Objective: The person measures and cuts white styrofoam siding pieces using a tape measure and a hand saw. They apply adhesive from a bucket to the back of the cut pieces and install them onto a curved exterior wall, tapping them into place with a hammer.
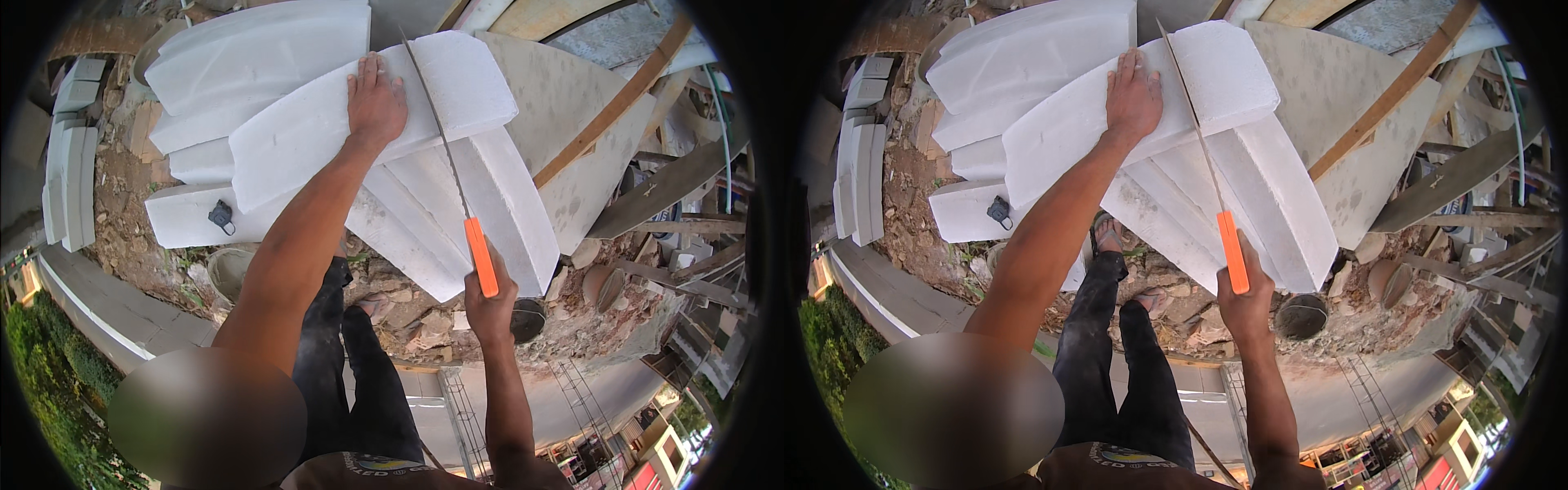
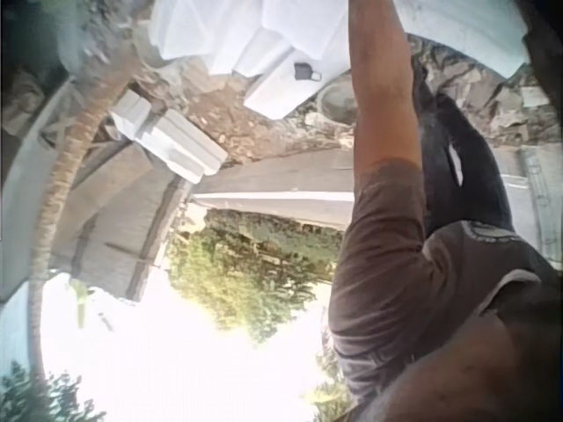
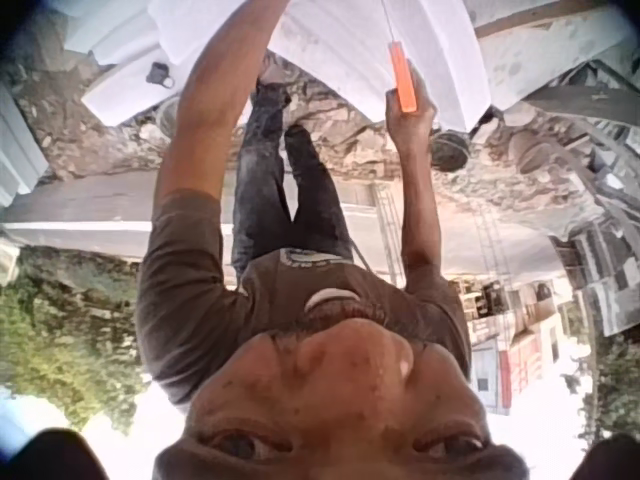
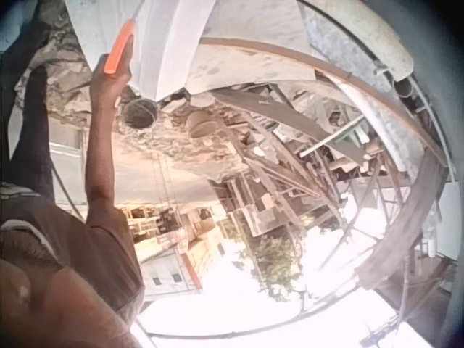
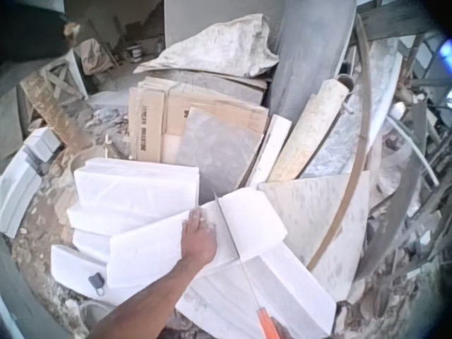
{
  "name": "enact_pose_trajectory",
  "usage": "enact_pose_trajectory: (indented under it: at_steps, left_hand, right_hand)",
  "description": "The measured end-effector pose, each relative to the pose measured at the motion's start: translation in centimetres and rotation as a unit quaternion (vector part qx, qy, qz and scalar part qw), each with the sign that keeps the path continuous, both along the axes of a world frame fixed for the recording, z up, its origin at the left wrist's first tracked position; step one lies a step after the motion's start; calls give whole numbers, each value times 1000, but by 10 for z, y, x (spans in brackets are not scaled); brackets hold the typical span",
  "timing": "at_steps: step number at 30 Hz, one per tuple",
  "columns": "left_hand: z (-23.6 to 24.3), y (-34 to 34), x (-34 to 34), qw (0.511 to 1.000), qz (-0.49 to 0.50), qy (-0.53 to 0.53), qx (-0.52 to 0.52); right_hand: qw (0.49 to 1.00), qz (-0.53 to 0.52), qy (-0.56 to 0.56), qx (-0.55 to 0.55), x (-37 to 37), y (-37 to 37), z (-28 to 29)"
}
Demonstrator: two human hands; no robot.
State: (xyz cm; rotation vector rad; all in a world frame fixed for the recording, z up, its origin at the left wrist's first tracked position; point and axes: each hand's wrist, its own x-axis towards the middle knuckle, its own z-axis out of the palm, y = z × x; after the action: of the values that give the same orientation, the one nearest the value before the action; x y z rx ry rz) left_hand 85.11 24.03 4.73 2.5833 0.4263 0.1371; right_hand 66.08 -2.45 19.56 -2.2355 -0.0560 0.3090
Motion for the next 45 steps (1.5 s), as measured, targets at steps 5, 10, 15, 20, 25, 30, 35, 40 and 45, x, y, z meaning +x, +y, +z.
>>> enact_pose_trajectory:
  at_steps: [5,10,15,20,25,30,35,40,45]
  left_hand:
    - [2,-2,1,1000,-7,21,-2]
    - [-2,5,1,1000,11,20,16]
    - [3,-10,9,1000,-3,15,9]
    - [1,10,15,999,-7,10,39]
    - [-12,17,16,998,-14,10,60]
    - [-19,21,14,999,-27,-33,20]
    - [-4,49,-19,985,14,-122,-121]
    - [8,129,-145,981,109,-134,-87]
    - [-30,179,-272,931,329,-30,-157]
  right_hand:
    - [1000,7,21,11,103,68,-13]
    - [996,41,-71,-15,-22,-8,3]
    - [998,10,-58,17,130,86,-13]
    - [1000,14,22,19,75,51,-5]
    - [992,-33,118,-39,-131,-104,65]
    - [991,-68,29,-113,-179,-151,115]
    - [971,-105,-33,-214,-69,-138,20]
    - [950,-2,-27,-312,-13,-139,-32]
    - [942,90,64,-317,-14,-126,-16]
